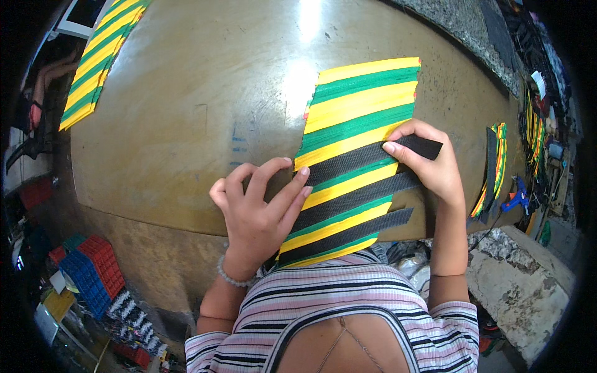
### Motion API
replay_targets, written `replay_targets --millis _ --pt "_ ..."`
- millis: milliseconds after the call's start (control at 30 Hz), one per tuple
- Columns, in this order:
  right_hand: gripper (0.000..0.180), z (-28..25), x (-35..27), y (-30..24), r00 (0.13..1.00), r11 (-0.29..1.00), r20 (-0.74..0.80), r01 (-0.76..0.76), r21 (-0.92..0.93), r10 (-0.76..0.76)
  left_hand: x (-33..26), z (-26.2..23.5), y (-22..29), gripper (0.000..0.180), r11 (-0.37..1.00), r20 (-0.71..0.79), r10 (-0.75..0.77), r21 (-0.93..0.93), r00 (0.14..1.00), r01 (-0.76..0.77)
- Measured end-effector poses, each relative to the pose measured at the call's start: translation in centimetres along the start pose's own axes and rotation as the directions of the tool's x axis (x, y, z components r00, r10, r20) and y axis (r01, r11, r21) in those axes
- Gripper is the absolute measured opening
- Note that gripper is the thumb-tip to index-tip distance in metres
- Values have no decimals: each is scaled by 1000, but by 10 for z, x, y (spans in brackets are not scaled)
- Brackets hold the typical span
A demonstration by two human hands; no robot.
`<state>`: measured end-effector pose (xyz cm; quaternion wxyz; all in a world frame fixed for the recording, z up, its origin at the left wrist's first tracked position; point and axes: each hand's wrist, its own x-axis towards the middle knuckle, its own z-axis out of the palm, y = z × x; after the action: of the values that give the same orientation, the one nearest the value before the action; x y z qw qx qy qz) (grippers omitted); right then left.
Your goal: The person assembles small rectangular pieces with green and yellow stripes by attaching black strips to their edges. They repeatedly pick up pieces, align and press the black strips, and place finished units on the table. The person briefly leaves the table to retrieve a power adapter from a bag and returns to continue assembling.
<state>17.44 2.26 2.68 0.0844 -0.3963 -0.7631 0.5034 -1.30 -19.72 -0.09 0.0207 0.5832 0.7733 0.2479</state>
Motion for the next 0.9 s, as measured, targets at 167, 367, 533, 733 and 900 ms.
replay_targets --millis 167,367,533,733,900 --pt "16 -1 0 1 1000 1000 11 -11 11 11 5 -5 6 28 984 57 159 73 986 -163" --pt "15 1 -1 4 998 998 10 57 5 -57 20 -5 34 32 927 299 317 104 900 -361" --pt "15 2 0 3 993 991 -11 120 -64 -121 26 -1 51 36 898 315 245 282 917 -337" --pt "16 -1 2 2 992 990 8 123 -72 -123 24 7 55 53 804 336 243 455 910 -383" --pt "16 -1 3 1 994 991 11 112 -69 -112 22 10 53 57 804 340 252 448 906 -391"
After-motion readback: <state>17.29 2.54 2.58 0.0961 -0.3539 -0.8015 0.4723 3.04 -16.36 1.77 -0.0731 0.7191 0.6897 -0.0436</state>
